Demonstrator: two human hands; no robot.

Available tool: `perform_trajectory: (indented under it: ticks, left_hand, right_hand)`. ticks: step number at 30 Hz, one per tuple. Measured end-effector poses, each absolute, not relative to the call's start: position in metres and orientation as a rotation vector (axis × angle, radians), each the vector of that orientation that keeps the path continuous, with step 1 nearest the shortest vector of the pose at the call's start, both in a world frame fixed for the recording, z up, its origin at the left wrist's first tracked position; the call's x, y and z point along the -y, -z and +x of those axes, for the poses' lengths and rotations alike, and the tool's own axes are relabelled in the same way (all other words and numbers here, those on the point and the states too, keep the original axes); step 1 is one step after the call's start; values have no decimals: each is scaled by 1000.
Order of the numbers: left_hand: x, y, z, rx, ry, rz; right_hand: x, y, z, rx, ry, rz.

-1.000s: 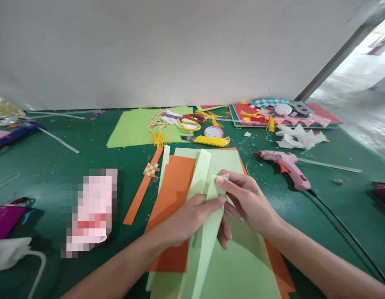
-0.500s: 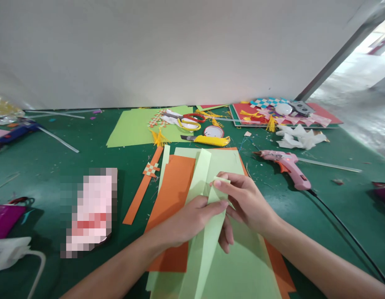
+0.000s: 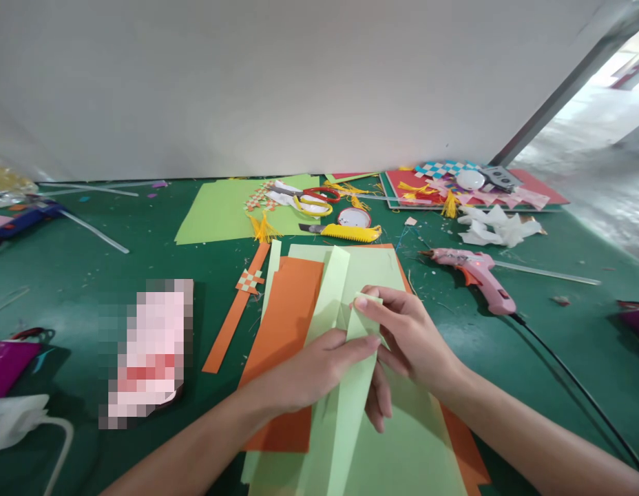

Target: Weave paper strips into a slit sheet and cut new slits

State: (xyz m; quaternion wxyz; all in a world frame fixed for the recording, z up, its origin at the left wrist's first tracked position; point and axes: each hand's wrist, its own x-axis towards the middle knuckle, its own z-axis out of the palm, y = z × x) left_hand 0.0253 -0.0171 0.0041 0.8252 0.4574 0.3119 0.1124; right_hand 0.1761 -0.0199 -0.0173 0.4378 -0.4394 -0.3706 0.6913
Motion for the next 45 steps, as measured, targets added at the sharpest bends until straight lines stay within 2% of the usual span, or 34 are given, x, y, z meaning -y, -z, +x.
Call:
perform_trajectory:
  ticks: [13,26,38,45]
  left_hand:
    - [18,-5,27,-680,-209,954]
    - [9,4,20,-628,-361,960]
    - [15,6,23,-536,-244,990]
    - [13,4,22,-547,-271,1017]
  right_hand:
    - [20,13,175,927,-1725,-1133]
    - [9,5,193,1235,-1853,-1020]
    - [-6,14,209,987,-1498,-1141]
    - [7,11,192,1258,-1788,-1141]
